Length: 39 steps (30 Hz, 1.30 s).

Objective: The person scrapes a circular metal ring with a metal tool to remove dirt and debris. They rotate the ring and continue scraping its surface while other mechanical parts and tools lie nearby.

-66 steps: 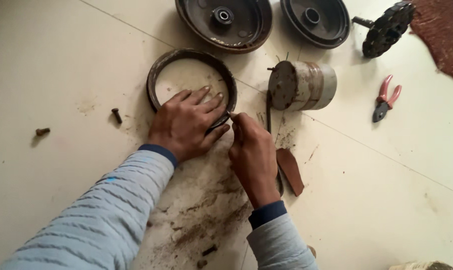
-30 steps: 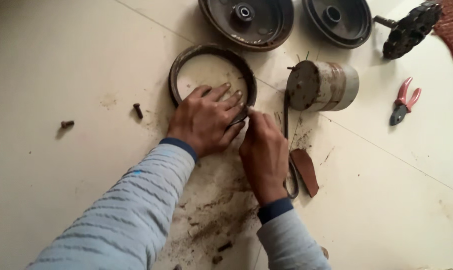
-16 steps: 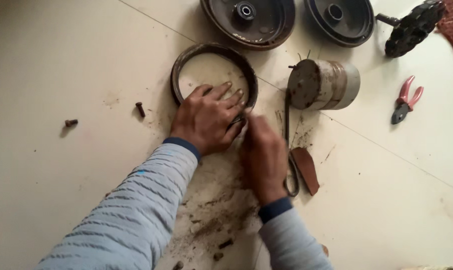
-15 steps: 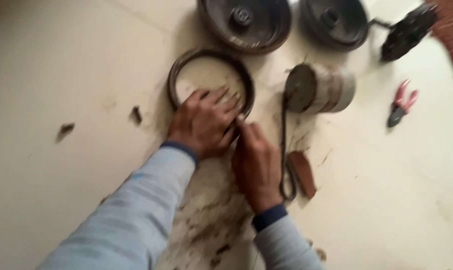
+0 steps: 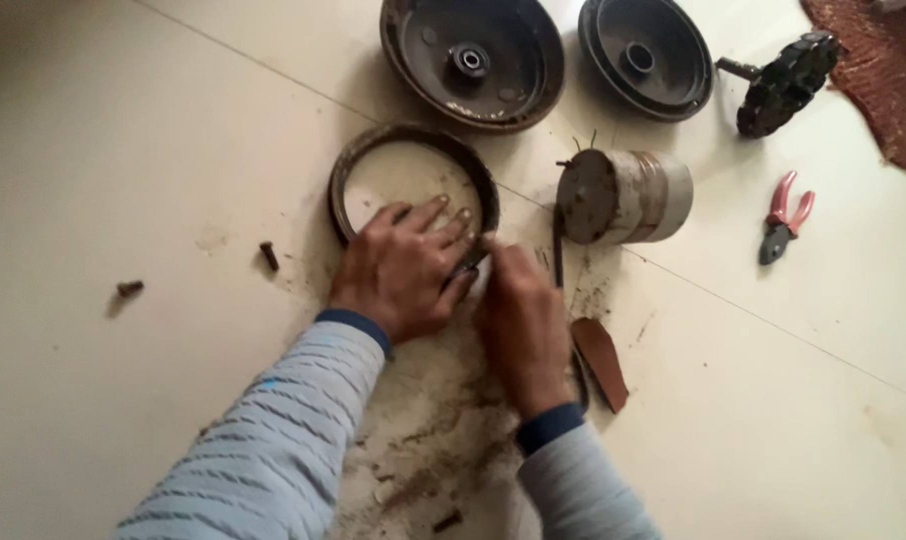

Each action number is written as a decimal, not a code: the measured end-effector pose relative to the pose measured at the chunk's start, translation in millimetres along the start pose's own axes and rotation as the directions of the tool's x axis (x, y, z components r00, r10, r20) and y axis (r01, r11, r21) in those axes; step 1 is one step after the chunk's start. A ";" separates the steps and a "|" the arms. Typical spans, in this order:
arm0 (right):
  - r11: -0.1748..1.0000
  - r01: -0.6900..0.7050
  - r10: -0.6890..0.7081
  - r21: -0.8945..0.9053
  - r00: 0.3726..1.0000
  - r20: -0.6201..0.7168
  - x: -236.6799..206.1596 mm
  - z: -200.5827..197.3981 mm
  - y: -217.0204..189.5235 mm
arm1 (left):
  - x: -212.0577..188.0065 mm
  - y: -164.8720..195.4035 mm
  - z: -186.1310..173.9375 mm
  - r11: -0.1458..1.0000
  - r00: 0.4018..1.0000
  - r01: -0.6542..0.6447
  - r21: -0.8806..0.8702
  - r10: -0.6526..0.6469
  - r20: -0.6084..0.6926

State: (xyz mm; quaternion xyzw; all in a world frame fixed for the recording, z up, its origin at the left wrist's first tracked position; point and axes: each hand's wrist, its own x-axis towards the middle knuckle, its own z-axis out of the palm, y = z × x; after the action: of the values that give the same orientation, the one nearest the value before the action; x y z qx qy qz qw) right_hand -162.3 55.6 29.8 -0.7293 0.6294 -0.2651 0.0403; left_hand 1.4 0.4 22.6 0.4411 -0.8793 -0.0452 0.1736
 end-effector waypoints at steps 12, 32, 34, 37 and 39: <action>0.999 0.024 -0.028 0.038 0.995 0.098 15.5 -21.7 -28.1 | 1.0 -4.7 -5.1 0.996 0.996 -0.086 0.015 0.086 0.019; 0.997 -0.018 0.012 0.076 0.997 0.073 15.6 -23.3 -36.4 | 5.2 -17.0 -10.6 0.985 0.983 -0.172 0.008 0.171 0.063; 1.000 0.000 -0.001 0.031 1.000 0.028 14.8 -19.5 -27.1 | 5.8 -17.9 -7.7 0.980 0.980 -0.199 0.024 0.198 0.018; 0.999 -0.041 0.041 0.011 0.999 0.026 3.9 -12.5 -14.6 | 3.3 -19.4 -2.4 0.981 0.981 -0.196 -0.008 0.196 0.006; 0.996 0.049 -0.051 0.079 0.998 0.026 -4.1 -7.7 -11.0 | 2.2 -20.0 0.1 0.986 0.985 -0.168 -0.008 0.168 0.030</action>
State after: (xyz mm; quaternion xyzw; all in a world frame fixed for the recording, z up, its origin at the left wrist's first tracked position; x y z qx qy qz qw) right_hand -156.1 63.9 39.3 -0.7463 0.5995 -0.2804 0.0711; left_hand 15.4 -13.5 18.4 0.3642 -0.9158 -0.0396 0.1645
